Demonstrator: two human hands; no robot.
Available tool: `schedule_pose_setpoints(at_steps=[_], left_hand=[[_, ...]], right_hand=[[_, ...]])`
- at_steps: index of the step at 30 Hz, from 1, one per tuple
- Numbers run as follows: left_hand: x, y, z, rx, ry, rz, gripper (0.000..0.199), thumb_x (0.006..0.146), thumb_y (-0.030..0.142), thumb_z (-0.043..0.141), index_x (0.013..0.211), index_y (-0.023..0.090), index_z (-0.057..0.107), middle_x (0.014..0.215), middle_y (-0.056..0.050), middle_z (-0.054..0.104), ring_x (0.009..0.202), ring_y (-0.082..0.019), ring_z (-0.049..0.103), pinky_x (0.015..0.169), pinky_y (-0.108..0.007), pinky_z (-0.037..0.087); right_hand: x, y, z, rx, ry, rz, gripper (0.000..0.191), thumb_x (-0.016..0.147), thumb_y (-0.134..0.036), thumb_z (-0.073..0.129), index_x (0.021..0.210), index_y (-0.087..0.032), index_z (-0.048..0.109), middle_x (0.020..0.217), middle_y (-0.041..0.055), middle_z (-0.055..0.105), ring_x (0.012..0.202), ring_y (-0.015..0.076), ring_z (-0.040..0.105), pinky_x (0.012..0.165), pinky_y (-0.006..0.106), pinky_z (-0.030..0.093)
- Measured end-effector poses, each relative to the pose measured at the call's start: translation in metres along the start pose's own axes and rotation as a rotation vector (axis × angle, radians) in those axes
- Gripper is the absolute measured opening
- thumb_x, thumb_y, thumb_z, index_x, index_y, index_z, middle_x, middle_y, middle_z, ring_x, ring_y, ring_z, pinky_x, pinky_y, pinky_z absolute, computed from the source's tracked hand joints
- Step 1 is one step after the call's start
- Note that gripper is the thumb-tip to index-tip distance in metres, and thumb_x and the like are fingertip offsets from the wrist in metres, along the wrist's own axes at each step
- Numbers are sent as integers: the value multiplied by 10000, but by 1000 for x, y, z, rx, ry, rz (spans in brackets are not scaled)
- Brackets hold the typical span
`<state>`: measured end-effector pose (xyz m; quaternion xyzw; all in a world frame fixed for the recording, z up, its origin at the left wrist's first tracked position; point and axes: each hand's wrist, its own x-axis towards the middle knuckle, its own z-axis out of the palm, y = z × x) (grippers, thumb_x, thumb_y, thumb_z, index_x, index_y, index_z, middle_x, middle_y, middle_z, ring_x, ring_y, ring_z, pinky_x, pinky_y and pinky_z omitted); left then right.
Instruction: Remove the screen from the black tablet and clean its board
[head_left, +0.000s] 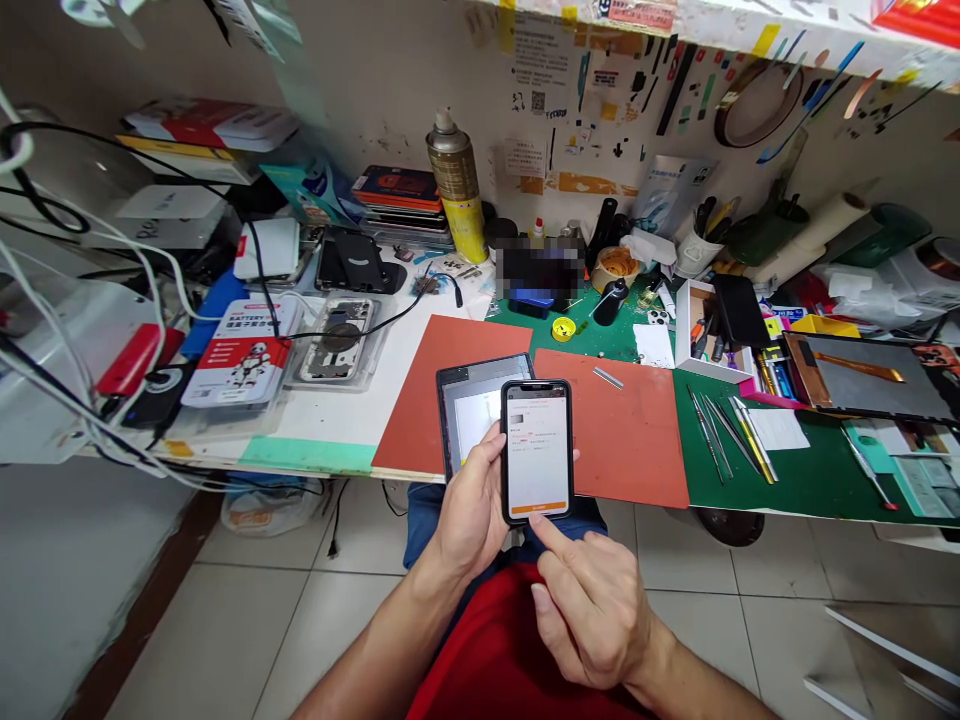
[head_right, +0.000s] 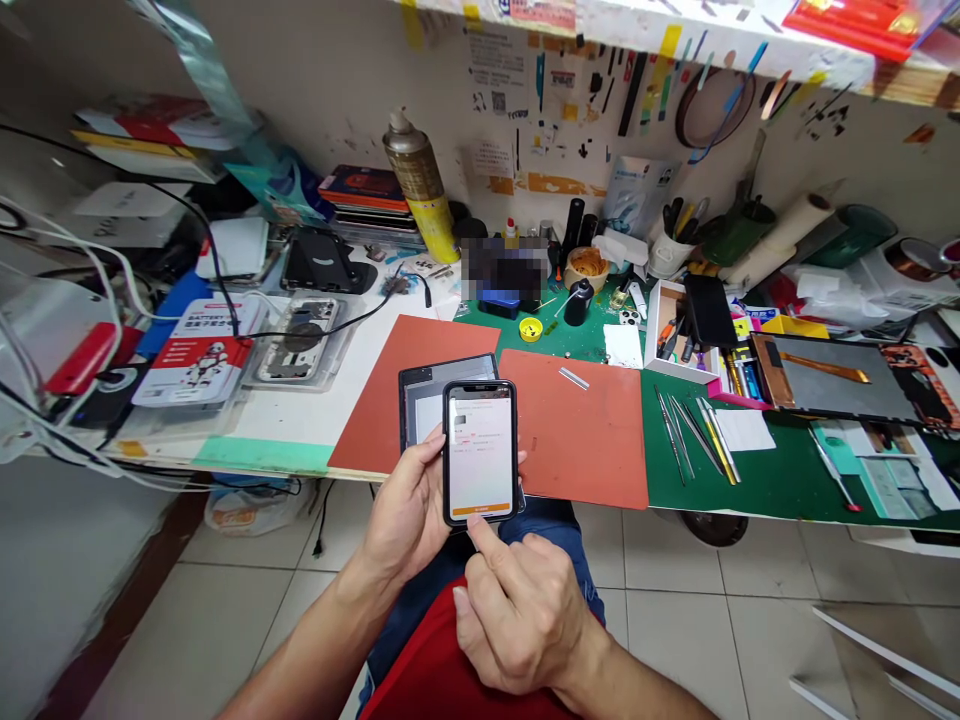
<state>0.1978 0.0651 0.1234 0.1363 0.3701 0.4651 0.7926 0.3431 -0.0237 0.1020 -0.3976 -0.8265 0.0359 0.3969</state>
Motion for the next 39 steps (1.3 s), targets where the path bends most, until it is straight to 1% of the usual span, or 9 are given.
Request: schedule_pose_setpoints(at_steps=[6,13,16,19,22,26,28,32,39], left_hand=[[0,-1,-1,-17,25,-4,564,993,325,579,1542,212,516,1336,-133,764,1205,-378,743,1076,-585,570],[0,-1,-1,-12,34,-15,561,999,324,567,1546,214,509,1349,-142,757,1193,-379,748,1065,-591,574],[-1,0,0,0,42,-14,563,1003,336,565,1549,213,506,1324,-144,768,1181,-381,753,1050,-590,583],[-2,1,2,33,43,-11,580,1005,375,566,1549,185,505,1254,-166,790,1149,-402,763,984,-586,616],[-3,0,2,54,24,-20,584,1006,398,559,1534,150,522,1210,-180,801,1135,-409,766,948,-560,633],[-2,-3,-1,20,11,-13,530,1004,368,581,1510,212,564,1268,-111,793,1191,-361,748,1054,-526,591],[-1,-5,-3,2,11,-9,511,997,363,602,1488,222,587,1305,-96,781,1249,-360,719,1099,-528,563],[-2,-7,-2,8,30,-8,492,988,355,612,1451,190,618,1333,-110,767,1320,-360,674,1147,-513,525],[-2,-7,0,21,68,7,521,979,346,618,1472,176,600,1336,-119,764,1332,-355,665,1170,-511,502]], right_hand=[[0,1,1,-15,1,-9,201,929,-112,493,946,-100,693,1166,251,791,659,218,691,494,370,383],[-1,0,2,12,-5,-1,192,939,-112,497,950,-94,688,1159,259,791,627,211,684,499,377,372],[-1,0,2,-4,-5,0,197,930,-114,492,947,-105,689,1175,252,789,641,212,684,498,369,381],[0,1,0,-32,0,1,194,924,-120,497,950,-118,689,1200,240,786,602,195,658,492,359,396],[5,6,-5,-68,36,17,204,934,-120,499,1012,-111,688,1217,242,783,585,186,656,501,353,420],[15,16,-10,-119,64,60,215,975,-127,486,1088,-98,667,1265,276,757,650,208,697,518,357,419],[20,21,-10,-132,61,80,213,997,-146,489,1118,-88,654,1303,293,734,654,205,702,533,355,434],[25,25,-10,-155,30,118,221,1035,-188,484,1160,-85,634,1373,306,693,671,193,710,568,341,476],[27,25,-8,-172,-12,143,248,1067,-254,480,1185,-80,611,1415,306,667,623,178,675,559,343,460]])
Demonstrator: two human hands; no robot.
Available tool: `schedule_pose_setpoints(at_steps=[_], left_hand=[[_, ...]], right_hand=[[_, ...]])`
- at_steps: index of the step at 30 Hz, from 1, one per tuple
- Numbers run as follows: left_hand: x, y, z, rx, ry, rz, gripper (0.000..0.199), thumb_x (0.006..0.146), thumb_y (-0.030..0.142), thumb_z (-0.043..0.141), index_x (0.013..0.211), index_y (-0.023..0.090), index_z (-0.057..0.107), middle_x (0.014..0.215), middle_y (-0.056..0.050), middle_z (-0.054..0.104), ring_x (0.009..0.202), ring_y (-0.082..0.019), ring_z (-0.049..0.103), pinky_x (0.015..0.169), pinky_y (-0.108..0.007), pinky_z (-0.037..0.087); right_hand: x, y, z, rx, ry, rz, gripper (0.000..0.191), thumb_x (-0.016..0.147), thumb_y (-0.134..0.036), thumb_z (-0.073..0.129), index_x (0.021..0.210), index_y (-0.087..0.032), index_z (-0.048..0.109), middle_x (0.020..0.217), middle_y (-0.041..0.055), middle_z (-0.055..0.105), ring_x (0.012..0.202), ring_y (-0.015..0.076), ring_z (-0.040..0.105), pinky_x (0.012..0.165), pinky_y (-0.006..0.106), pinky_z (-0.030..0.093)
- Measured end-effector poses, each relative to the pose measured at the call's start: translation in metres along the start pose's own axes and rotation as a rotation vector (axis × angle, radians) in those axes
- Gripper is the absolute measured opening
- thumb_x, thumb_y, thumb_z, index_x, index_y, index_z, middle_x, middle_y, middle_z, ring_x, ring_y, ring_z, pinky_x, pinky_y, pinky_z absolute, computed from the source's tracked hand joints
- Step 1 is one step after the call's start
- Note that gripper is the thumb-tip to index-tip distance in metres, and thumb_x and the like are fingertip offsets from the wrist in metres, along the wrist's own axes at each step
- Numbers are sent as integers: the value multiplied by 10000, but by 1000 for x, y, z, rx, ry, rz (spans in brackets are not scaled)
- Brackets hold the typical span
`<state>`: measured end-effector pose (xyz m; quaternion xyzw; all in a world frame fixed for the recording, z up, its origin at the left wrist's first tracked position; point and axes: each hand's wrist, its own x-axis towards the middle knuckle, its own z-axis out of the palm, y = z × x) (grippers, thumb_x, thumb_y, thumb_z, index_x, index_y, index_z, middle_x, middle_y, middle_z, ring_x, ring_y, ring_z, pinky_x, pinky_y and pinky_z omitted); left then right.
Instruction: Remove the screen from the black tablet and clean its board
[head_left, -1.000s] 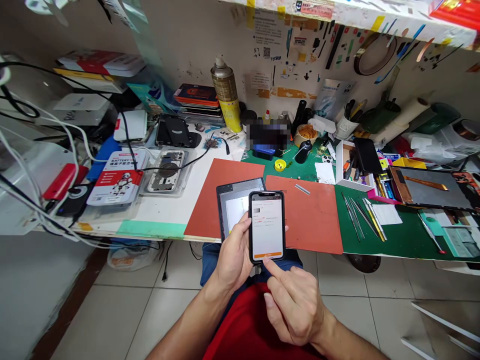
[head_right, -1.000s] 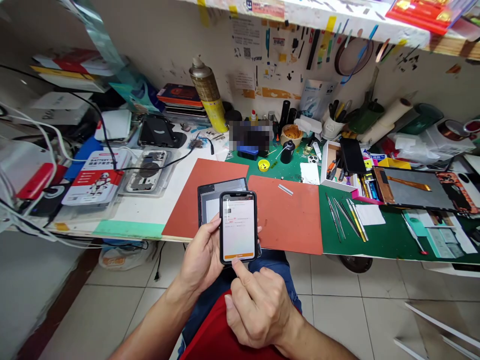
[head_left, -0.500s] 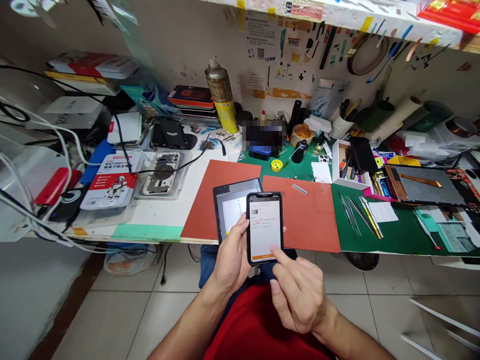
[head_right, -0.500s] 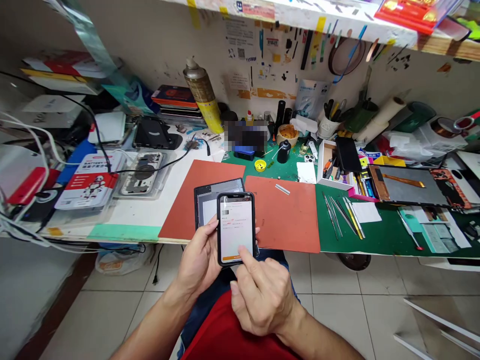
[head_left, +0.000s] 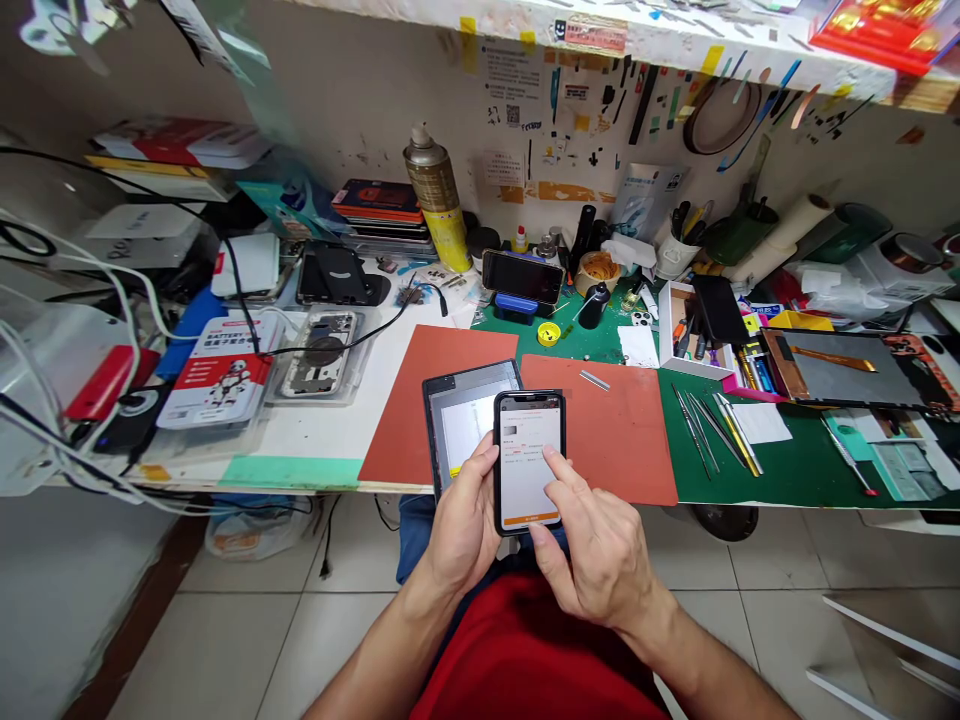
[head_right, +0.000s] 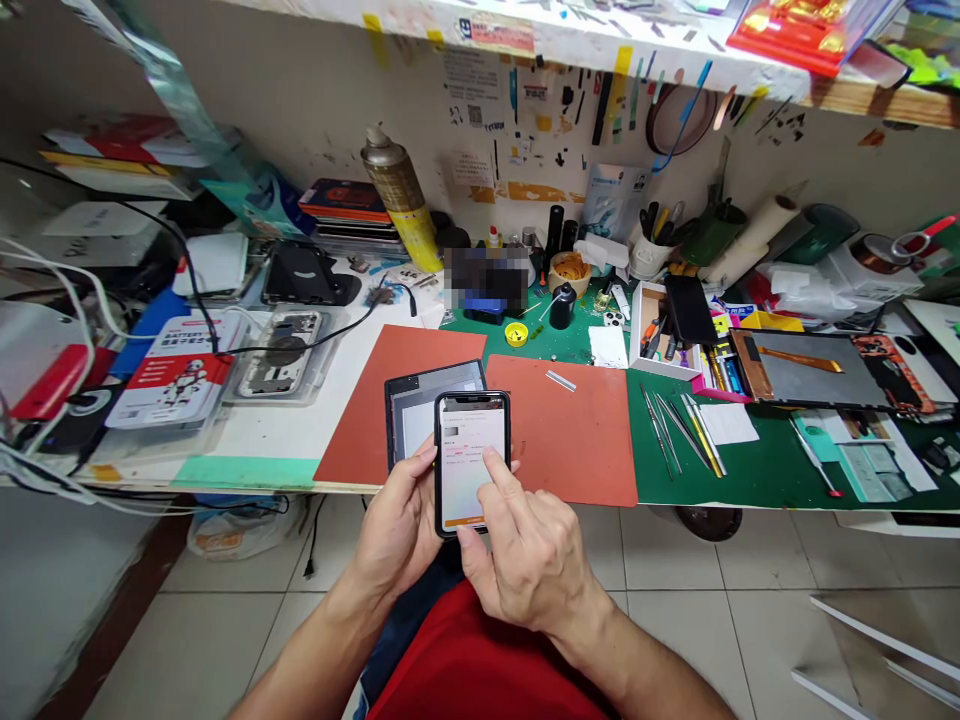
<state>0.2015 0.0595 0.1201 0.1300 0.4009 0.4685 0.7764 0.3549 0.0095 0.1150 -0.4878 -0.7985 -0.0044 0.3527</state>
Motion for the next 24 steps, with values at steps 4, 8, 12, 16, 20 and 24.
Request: schedule_pose_setpoints(at_steps=[4,8,12,16,20,24], left_hand=[[0,-1,-1,-6,-30,-7,502,978,347,624,1456,195,618,1342,-105,764,1312,-364,680,1172,-533,501],[1,-1,-1,-22,-56,-4,513,977,355,631,1466,202,614,1345,-100,765,1295,-367,691,1188,-548,483],[0,-1,-1,-19,-50,-9,522,975,361,634,1466,185,614,1350,-114,761,1315,-378,676,1196,-556,471],[0,-1,-1,-24,-53,-6,497,973,365,642,1438,189,635,1350,-111,762,1319,-380,673,1188,-554,481],[0,-1,-1,-14,-58,-12,511,984,368,625,1461,188,608,1356,-117,758,1298,-378,688,1167,-557,502],[-1,1,1,4,-55,-19,549,992,372,602,1510,197,552,1327,-118,771,1247,-374,719,1128,-567,533]], right_hand=[[-2,-2,-1,12,2,-18,251,1056,-259,490,1165,-78,625,1406,300,675,619,190,666,545,355,451],[-2,-4,-1,14,-5,-34,248,1043,-259,497,1149,-81,635,1400,286,684,584,188,639,531,360,447],[0,-4,-1,6,-3,-23,248,1048,-259,492,1144,-81,636,1388,302,685,597,191,655,534,355,460],[1,-2,-1,18,-5,-17,235,1054,-263,495,1130,-89,635,1399,307,676,629,192,687,544,349,465],[-3,-2,-2,50,26,-38,170,1024,-189,534,1093,-84,649,1367,319,690,620,196,684,537,361,443],[-11,-4,-1,92,106,-96,110,972,-82,554,980,-119,657,1192,283,779,660,219,720,515,362,394]])
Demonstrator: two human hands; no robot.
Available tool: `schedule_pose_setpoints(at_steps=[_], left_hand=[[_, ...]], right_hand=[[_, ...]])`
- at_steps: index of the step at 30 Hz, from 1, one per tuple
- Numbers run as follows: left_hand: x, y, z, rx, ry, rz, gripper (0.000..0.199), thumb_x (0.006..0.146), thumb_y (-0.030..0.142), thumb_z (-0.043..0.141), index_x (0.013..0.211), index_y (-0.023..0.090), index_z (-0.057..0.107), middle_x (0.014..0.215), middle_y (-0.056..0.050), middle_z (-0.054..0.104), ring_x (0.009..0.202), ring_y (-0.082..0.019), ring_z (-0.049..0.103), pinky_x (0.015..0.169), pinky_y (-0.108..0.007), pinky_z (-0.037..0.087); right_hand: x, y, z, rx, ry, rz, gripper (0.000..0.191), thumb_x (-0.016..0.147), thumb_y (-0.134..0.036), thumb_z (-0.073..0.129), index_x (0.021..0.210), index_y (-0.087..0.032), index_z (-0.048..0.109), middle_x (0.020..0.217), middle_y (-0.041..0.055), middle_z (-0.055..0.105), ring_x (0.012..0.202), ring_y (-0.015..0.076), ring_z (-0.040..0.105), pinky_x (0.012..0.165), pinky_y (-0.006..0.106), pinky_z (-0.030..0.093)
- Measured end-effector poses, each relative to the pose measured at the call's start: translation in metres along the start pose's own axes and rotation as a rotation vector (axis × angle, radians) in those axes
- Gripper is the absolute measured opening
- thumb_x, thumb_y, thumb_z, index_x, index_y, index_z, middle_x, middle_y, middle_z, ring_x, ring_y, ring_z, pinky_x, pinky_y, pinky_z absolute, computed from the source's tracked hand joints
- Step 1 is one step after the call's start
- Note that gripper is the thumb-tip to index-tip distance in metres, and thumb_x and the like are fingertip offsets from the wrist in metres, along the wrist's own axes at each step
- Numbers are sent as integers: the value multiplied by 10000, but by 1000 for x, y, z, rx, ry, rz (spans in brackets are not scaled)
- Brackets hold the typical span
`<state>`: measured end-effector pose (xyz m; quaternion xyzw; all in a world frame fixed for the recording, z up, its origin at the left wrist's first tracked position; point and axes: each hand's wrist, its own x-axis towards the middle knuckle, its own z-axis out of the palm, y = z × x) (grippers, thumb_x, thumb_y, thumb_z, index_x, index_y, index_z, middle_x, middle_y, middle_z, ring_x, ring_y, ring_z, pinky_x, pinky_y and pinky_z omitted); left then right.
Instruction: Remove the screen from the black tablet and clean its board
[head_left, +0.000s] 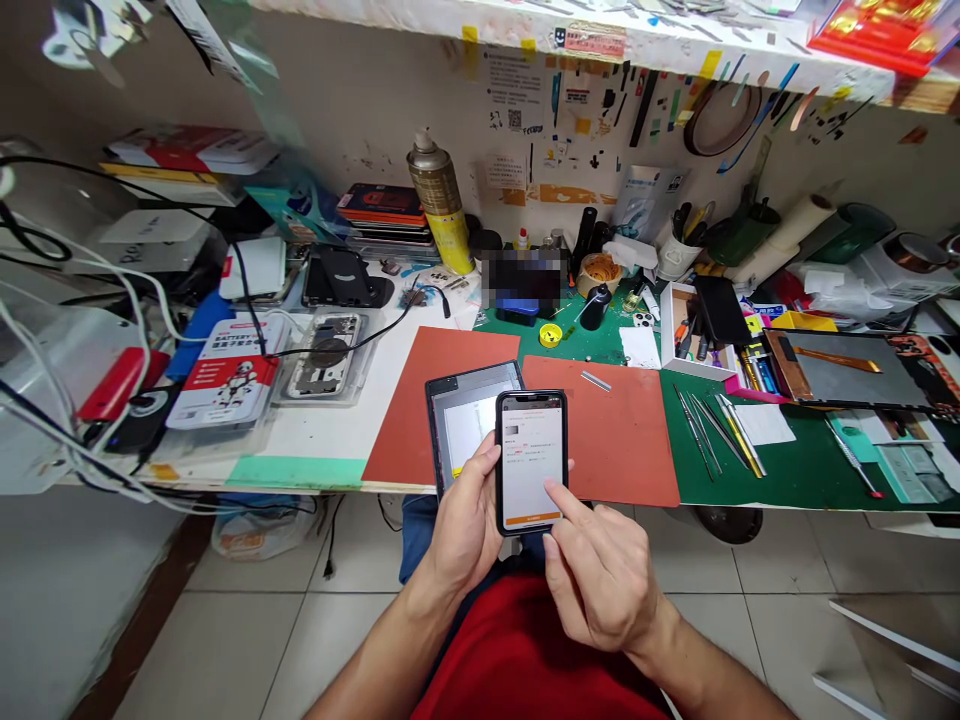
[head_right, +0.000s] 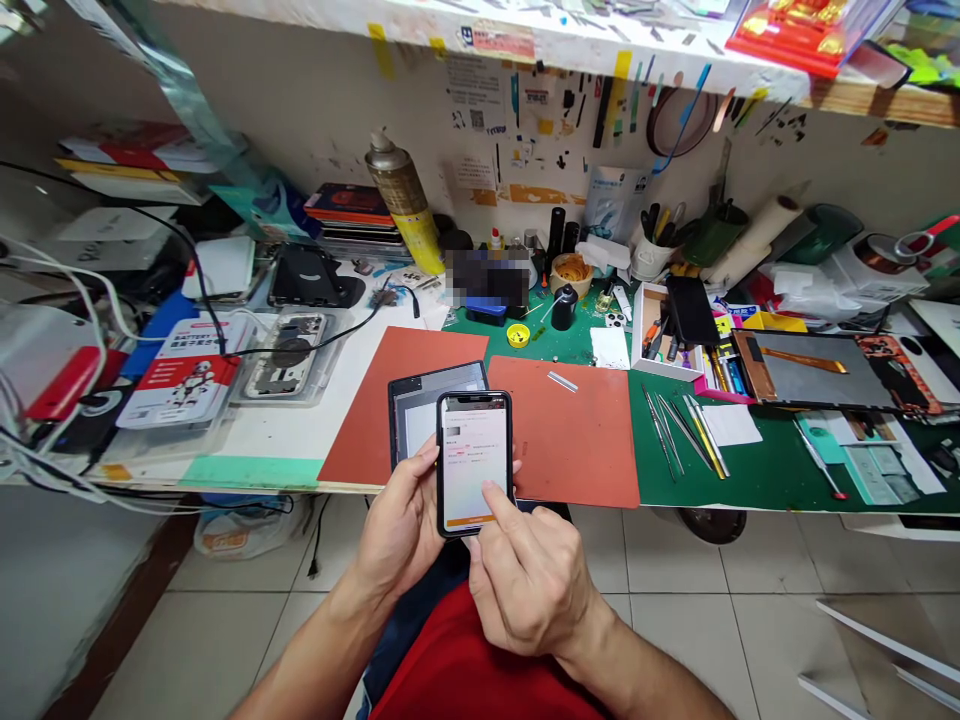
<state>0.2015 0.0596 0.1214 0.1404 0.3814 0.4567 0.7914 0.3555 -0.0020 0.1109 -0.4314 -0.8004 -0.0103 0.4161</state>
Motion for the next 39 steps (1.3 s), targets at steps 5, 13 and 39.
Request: schedule_pose_setpoints(at_steps=[5,13,39], left_hand=[[0,1,1,44,4,-6,561,992,405,597,1505,183,551,1275,-138,788,1193,-384,744,1052,-549,584],[3,-2,0,-10,14,26,472,1000,351,603,1441,180,612,1375,-117,745,1343,-372,655,1149,-549,522],[1,-3,4,-31,22,14,527,1004,363,589,1501,190,576,1378,-141,743,1271,-372,706,1116,-539,550]], right_hand=[[-9,-5,4,16,20,-16,83,947,-71,609,937,-140,654,1155,252,799,613,189,701,494,356,378],[-14,-7,6,34,-5,-62,111,919,-57,626,864,-152,643,1180,255,791,544,157,618,482,357,365],[-4,-22,8,71,-290,-74,416,1102,-358,415,1093,-70,715,1426,251,680,669,217,683,489,378,473]])
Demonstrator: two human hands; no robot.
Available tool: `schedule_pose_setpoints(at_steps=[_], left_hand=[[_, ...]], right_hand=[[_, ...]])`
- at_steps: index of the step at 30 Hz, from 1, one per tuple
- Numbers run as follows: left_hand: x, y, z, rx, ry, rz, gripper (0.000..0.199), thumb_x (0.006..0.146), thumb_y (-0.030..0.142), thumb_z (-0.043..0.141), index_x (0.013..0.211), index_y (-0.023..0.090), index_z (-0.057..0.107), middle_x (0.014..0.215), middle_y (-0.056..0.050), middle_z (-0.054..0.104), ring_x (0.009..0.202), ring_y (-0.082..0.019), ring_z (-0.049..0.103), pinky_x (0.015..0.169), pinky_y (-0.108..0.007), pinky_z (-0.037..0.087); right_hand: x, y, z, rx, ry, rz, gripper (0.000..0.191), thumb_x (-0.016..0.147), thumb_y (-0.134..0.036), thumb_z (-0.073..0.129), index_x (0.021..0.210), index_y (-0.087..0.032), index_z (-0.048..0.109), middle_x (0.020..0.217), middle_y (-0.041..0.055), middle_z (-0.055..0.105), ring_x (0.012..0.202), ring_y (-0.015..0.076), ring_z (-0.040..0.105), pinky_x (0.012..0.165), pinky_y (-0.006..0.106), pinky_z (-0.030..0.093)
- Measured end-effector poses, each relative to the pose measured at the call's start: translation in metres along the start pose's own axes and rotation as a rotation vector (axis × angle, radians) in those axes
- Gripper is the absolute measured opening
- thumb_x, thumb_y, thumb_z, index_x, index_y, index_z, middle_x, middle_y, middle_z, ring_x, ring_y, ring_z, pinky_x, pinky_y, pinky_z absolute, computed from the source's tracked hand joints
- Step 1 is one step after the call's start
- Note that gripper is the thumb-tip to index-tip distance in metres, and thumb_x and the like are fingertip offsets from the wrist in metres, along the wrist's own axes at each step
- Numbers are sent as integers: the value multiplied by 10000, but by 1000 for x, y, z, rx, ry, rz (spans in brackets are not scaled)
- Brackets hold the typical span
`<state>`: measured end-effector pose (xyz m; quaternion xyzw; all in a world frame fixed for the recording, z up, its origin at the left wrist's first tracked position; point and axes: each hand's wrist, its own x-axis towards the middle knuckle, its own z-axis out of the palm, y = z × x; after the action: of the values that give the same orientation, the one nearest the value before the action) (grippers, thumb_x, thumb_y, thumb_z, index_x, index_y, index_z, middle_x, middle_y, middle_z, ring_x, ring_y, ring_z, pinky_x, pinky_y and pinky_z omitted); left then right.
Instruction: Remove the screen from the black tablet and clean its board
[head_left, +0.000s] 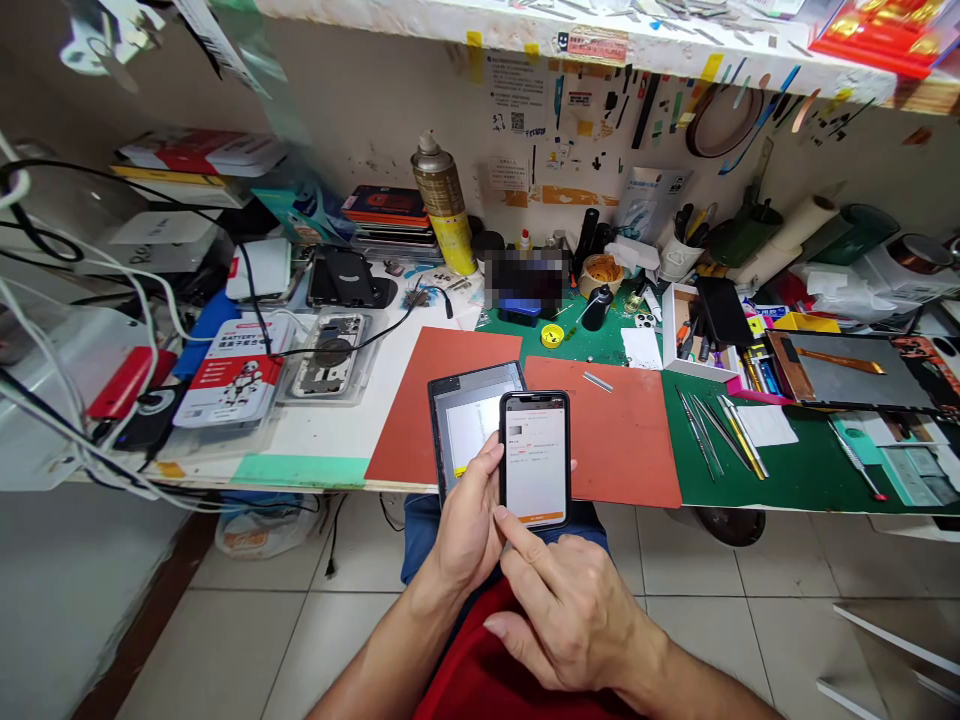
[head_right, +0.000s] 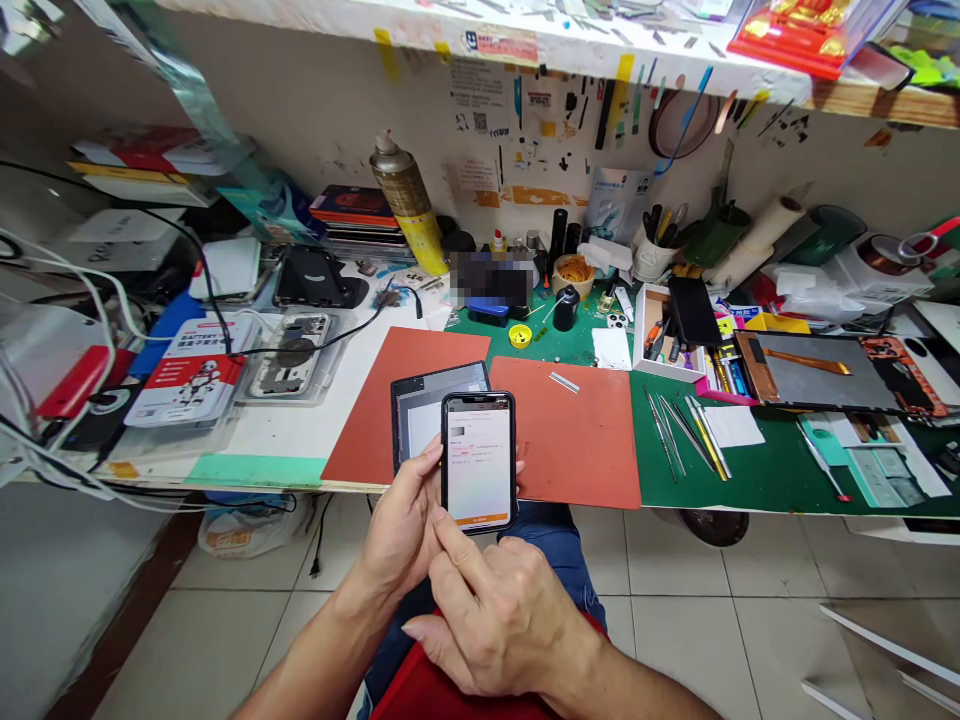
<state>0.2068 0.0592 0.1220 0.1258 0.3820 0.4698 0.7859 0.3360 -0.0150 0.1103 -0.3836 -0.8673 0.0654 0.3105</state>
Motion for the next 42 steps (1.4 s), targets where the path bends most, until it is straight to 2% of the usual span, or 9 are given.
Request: schedule_pose_setpoints(at_steps=[6,10,13,18,23,29,34,42], left_hand=[[-1,1,2,24,1,-22,561,993,391,592,1520,205,553,1323,-147,767,1188,-378,748,1094,-572,557],[-1,3,1,77,17,-20,607,991,429,585,1527,150,527,1207,-192,799,1079,-403,782,994,-605,605],[-2,5,1,88,6,-14,613,997,432,577,1535,144,512,1215,-200,795,1108,-415,772,971,-606,615],[-2,5,1,70,3,-20,566,998,401,586,1517,179,541,1275,-169,783,1171,-395,755,1043,-594,586],[0,3,1,38,-11,-12,555,984,378,614,1503,189,563,1341,-141,761,1250,-384,717,1099,-576,556],[0,-1,-3,18,-12,-13,494,979,376,637,1438,194,631,1356,-111,758,1337,-374,662,1165,-549,509],[0,-3,-4,20,-28,17,456,978,386,643,1395,204,672,1359,-92,759,1375,-370,633,1197,-539,480],[1,-3,-4,25,-41,5,497,967,396,654,1430,217,657,1369,-98,754,1357,-382,646,1194,-558,479]], right_hand=[[0,0,1,-9,15,15,433,1100,-374,423,1138,-53,711,1396,261,698,743,233,707,508,366,489],[-4,1,1,-38,96,29,380,1084,-326,433,1058,-77,719,1276,268,755,691,222,679,502,355,452],[-8,2,0,-37,143,19,350,1070,-283,438,994,-87,717,1215,266,776,639,211,655,480,361,403],[-13,2,-1,-19,167,20,304,1049,-237,462,964,-87,712,1190,266,783,624,212,644,479,373,381],[-16,6,-3,-33,177,40,271,1039,-231,480,1033,-72,700,1247,281,760,626,215,651,488,373,399],[-3,19,-12,-112,167,192,324,1082,-323,471,1158,-64,649,1436,322,644,638,201,684,574,361,500],[6,23,-15,-127,154,205,319,1087,-350,475,1171,-84,630,1450,313,638,618,185,681,559,346,497],[5,23,-13,-118,156,210,322,1094,-351,467,1187,-81,616,1457,320,629,647,195,705,559,346,504]])
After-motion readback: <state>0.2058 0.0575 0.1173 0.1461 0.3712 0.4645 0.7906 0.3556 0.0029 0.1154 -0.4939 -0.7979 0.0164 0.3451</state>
